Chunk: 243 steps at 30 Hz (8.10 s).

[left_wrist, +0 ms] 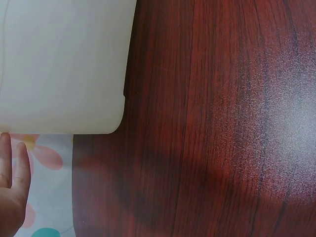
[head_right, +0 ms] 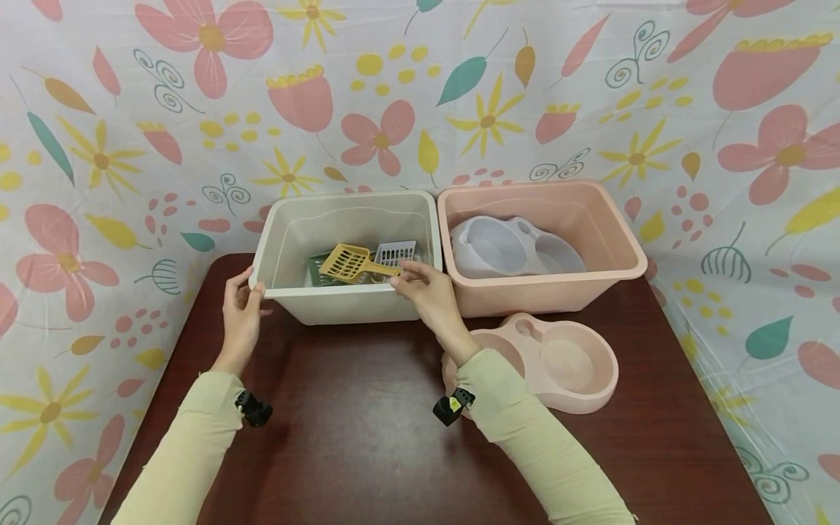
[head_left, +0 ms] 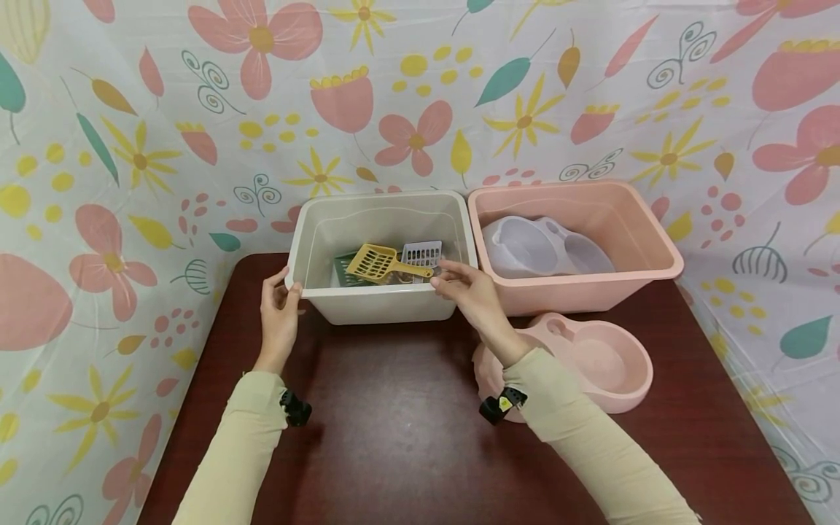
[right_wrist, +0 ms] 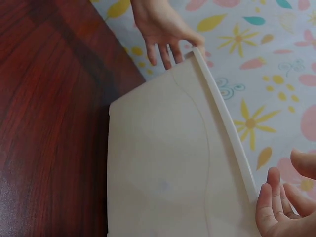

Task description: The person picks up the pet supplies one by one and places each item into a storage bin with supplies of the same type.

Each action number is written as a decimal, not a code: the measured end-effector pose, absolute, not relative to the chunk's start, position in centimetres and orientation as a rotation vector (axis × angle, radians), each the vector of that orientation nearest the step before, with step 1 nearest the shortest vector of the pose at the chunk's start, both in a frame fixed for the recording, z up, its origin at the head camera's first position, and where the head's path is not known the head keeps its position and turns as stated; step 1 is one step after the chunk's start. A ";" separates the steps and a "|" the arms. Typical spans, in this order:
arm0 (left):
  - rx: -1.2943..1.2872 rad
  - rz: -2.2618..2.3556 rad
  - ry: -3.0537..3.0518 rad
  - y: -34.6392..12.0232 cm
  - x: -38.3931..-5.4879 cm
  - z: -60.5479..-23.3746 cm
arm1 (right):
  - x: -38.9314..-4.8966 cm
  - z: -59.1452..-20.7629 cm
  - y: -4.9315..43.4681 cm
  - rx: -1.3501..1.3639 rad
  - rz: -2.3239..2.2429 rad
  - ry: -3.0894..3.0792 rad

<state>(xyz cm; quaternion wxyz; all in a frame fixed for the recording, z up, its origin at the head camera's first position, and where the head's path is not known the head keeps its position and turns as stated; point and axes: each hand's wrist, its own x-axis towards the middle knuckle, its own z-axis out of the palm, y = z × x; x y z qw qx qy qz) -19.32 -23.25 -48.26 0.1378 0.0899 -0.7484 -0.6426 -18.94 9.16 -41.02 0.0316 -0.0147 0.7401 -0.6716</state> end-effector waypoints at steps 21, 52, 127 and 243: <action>0.267 -1.893 -2.148 -23.0 -19.0 -47.5 | -17.4 -40.8 11.2 -0.089 -2.102 2.368; 0.261 -1.874 -2.192 -21.8 -17.7 -44.7 | -15.7 -40.5 16.4 0.031 -2.202 2.361; 0.278 -1.902 -2.203 -22.4 -17.3 -46.2 | -12.9 -43.5 34.7 0.345 -2.443 2.439; -0.288 -1.917 -2.753 -9.3 -11.6 -52.4 | -18.2 -47.1 40.7 0.489 -2.638 2.302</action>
